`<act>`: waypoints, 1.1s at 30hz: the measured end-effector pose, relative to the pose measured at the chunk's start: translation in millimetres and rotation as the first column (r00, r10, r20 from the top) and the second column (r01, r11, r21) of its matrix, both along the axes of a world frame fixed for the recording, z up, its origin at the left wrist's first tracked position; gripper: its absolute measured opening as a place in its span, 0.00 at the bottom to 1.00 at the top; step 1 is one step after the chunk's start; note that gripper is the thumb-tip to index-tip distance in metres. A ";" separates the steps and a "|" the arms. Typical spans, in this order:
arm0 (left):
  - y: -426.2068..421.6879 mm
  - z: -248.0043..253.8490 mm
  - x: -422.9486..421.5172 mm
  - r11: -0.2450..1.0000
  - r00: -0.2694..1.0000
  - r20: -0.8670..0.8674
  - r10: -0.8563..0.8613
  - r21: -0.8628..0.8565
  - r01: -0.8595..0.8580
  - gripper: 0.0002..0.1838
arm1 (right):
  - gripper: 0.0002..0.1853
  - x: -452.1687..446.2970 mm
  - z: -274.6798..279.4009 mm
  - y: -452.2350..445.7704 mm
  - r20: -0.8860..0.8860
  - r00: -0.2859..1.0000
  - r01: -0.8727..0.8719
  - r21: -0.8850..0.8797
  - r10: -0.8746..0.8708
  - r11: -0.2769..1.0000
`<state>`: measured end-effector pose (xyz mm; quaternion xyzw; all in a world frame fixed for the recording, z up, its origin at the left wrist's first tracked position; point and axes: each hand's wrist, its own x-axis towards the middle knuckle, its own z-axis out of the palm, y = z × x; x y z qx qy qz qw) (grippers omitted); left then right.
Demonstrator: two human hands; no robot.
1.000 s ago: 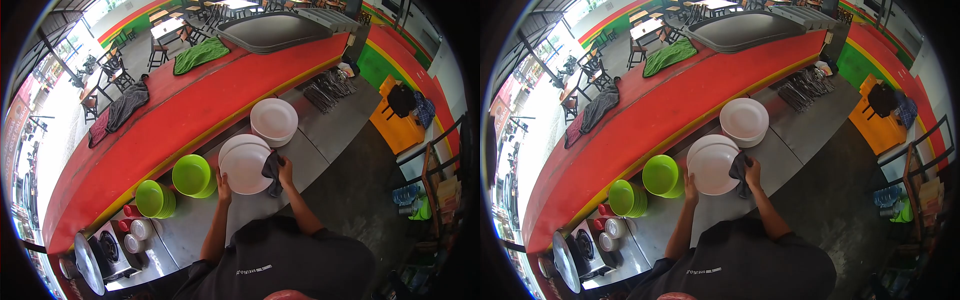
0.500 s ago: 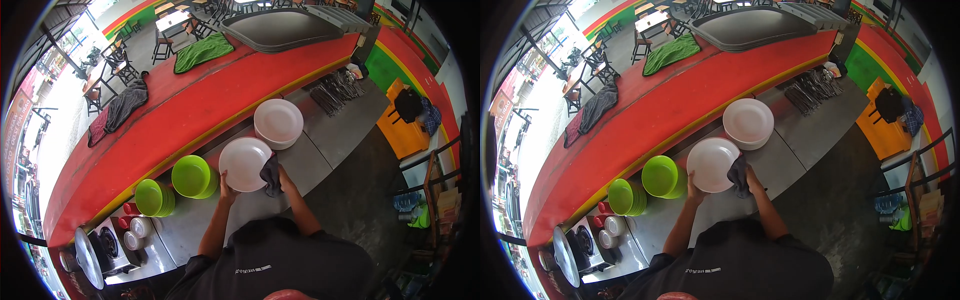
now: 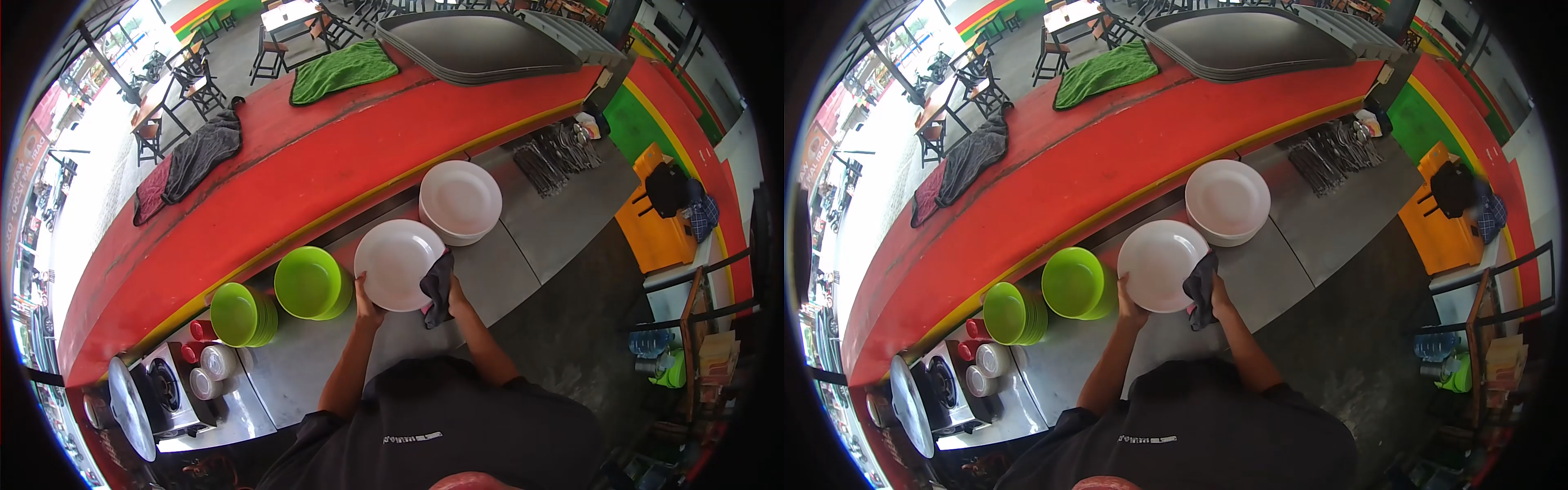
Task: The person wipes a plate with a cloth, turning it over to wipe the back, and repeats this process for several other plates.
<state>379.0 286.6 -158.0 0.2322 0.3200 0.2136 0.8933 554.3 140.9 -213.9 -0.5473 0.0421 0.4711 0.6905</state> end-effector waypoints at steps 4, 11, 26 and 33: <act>4.2 5.7 5.5 0.999 0.999 0.009 0.037 0.007 -0.037 0.41 | 0.35 13.8 -1.9 12.2 0.019 0.998 -0.058 0.010 0.058 0.998; 16.3 9.9 13.7 0.997 0.994 0.085 0.070 0.011 -0.072 0.40 | 0.36 27.2 -4.5 37.3 0.033 0.997 -0.073 0.041 0.072 0.996; -11.5 -29.7 -39.9 0.994 0.953 -0.280 0.112 0.024 -0.110 0.53 | 0.31 9.1 -29.6 16.0 0.610 0.789 -0.085 -0.010 0.074 0.996; -54.3 -55.4 -151.7 0.967 0.938 -0.235 0.253 0.050 -0.248 0.49 | 0.35 -30.2 -35.5 -39.3 0.592 0.685 -0.261 -0.344 0.425 0.902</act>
